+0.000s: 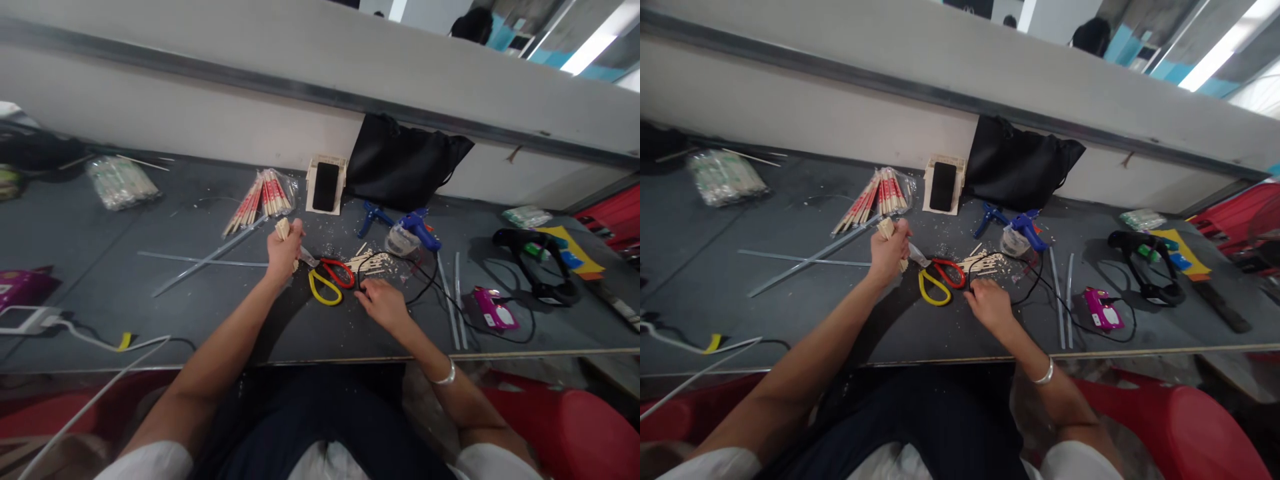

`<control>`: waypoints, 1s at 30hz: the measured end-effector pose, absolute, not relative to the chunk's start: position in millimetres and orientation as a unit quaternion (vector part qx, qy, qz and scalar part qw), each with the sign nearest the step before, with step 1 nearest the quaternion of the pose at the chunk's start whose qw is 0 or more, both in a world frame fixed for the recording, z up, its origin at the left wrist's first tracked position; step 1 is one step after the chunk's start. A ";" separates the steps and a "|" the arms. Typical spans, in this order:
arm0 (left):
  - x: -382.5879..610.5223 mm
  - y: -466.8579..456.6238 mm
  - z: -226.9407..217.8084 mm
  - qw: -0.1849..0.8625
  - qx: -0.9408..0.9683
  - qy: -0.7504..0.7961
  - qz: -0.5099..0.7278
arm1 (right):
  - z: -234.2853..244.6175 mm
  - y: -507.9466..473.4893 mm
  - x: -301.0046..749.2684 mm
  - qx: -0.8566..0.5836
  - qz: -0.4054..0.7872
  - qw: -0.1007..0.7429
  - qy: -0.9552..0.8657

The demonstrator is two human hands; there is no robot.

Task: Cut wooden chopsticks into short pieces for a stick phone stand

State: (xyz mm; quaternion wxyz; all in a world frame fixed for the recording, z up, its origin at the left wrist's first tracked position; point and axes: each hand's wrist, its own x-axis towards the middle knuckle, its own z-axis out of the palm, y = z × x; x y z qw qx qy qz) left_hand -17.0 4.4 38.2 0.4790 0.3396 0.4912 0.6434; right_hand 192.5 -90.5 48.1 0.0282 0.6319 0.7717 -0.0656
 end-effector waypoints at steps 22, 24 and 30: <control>-28.3 45.1 40.6 0.394 0.363 0.464 0.706 | 103.9 -142.8 285.2 0.736 -0.015 0.171 0.655; -23.0 51.6 38.9 0.386 0.388 0.473 0.690 | 106.4 -134.2 269.6 0.695 -0.007 0.093 0.713; -15.5 68.2 32.4 0.363 0.442 0.496 0.654 | 111.3 -88.1 195.7 0.515 -0.088 0.031 0.852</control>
